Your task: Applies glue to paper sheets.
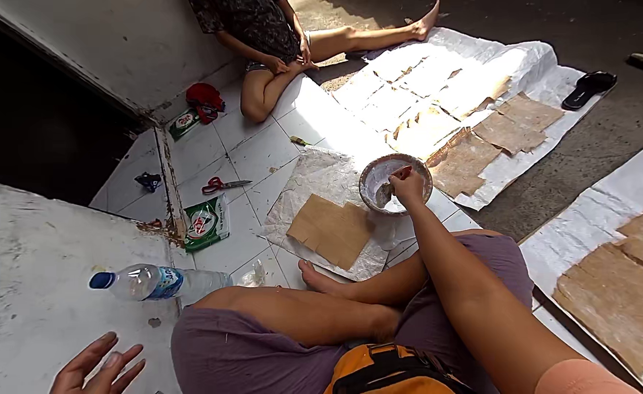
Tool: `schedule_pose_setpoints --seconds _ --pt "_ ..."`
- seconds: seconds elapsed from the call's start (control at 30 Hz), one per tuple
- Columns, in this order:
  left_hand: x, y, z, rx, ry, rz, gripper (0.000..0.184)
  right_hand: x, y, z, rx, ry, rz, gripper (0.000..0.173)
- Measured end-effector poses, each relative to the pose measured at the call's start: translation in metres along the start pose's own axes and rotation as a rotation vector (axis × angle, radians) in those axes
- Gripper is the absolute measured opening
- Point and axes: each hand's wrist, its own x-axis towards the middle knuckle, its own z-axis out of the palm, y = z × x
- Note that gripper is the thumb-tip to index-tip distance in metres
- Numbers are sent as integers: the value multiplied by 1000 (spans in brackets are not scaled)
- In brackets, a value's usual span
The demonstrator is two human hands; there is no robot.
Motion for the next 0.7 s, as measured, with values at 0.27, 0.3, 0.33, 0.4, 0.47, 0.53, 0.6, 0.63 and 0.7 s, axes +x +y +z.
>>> schedule_pose_setpoints --seconds 0.27,0.3,0.33,0.4,0.47,0.53,0.6,0.63,0.7 --pt "55 31 85 397 -313 301 37 -24 1 5 -133 57 -212 27" --pt "66 39 96 492 -399 310 38 -27 2 7 -115 72 -236 27" --pt "77 47 108 582 -490 287 41 -31 2 8 -123 62 -259 26" --pt "101 53 135 765 -647 236 48 -39 4 8 -139 75 -265 28" --pt "132 44 166 910 -759 199 54 -36 5 6 -83 140 -283 28" --pt "165 20 196 996 -819 121 58 -31 4 2 -78 125 -276 28" --pt "187 -7 218 986 -828 -52 57 -31 12 0 -10 151 -239 28" --pt "194 -19 226 935 -810 -151 55 -28 16 0 50 171 -233 27" --pt "210 -49 241 780 -768 -324 50 -21 16 -2 138 180 -221 24"
